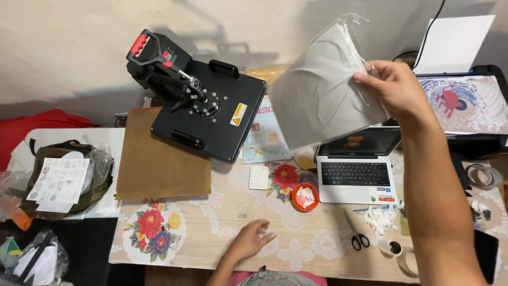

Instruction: The person is preparing artwork by using a laptop for design and manually peeling stickers and cutting materials.

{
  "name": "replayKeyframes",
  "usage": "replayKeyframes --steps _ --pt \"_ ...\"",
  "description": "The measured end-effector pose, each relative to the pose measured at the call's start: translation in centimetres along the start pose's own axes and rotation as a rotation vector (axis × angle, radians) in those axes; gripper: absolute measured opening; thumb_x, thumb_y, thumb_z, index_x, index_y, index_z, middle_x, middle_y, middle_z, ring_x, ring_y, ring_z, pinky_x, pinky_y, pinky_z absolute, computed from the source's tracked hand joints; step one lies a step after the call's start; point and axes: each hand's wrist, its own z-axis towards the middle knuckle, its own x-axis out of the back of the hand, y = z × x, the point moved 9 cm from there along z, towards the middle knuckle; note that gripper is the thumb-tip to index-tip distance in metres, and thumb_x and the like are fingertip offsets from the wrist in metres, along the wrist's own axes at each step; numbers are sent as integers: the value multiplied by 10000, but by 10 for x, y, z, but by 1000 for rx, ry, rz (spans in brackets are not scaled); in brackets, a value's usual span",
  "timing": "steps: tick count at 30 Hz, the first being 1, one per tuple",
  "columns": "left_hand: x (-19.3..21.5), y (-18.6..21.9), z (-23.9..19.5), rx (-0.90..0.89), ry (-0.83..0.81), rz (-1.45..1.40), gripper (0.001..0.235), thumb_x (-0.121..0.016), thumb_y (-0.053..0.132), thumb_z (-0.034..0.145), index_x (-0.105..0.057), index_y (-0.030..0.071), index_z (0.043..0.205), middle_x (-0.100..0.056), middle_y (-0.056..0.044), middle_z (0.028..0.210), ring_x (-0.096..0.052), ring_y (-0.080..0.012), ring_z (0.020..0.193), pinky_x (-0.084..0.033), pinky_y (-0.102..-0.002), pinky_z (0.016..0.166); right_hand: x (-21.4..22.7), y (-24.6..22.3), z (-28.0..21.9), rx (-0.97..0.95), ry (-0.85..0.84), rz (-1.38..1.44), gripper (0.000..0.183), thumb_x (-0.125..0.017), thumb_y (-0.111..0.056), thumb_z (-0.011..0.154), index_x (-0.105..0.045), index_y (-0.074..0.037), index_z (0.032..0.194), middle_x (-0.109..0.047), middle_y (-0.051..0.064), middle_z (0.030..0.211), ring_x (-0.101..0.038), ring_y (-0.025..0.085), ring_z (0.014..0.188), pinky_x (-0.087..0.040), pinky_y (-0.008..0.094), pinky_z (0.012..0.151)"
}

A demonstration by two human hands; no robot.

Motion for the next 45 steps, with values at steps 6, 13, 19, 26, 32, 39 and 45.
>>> replayKeyframes --steps 6,13,19,26,32,39,45 --pt "64 49 -17 -672 -183 -1276 1164 -958 537 951 -257 136 1789 -517 -147 1715 -516 -338 1577 -498 -627 1267 -60 19 -109 33 -144 200 165 -805 -147 1054 -825 -29 1168 -831 70 1045 -738 134 846 -585 250 752" --pt "127 -35 -99 -324 191 -1466 525 -742 42 979 -665 -45 1491 -761 -259 1445 -707 -450 1384 -566 -622 1200 -202 37 -228 -80 -193 225 244 -762 -168 1071 -862 23 1183 -870 120 1046 -781 195 889 -610 324 792" --pt "149 -149 -132 -328 186 -1542 506 -746 1 990 -682 49 1489 -779 -220 1389 -717 -447 1343 -563 -690 1175 -262 34 -283 110 -47 130 277 -738 -215 1112 -868 28 1137 -806 58 940 -695 138 865 -550 288 793" --pt "166 -258 -157 -322 151 -1474 510 -763 -79 965 -708 36 1459 -782 -180 1416 -723 -384 1349 -561 -625 1198 -327 131 -335 -144 -24 290 287 -691 -166 1098 -821 59 1221 -882 230 1108 -843 299 1008 -713 437 767" --pt "160 -299 -152 -284 65 -1483 654 -782 -72 933 -634 71 1554 -739 -200 1495 -680 -424 1407 -531 -668 1209 -346 150 -375 -169 -46 456 259 -686 -76 1085 -670 -39 1341 -834 256 1106 -804 293 860 -675 412 632" --pt "145 -275 -113 -269 -21 -1456 536 -818 16 946 -702 34 1469 -789 -188 1385 -735 -410 1326 -588 -644 1150 -319 93 -383 88 -89 68 83 -578 -69 1116 -511 -96 1075 -784 206 1418 -839 225 930 -746 351 737" --pt "130 -231 -96 -237 -96 -1429 671 -829 -3 885 -652 27 1531 -790 -202 1376 -753 -419 1285 -588 -646 1135 -290 129 -386 -114 -196 -44 222 -678 -168 1078 -864 -57 1127 -862 177 1336 -675 236 1554 -704 370 958"
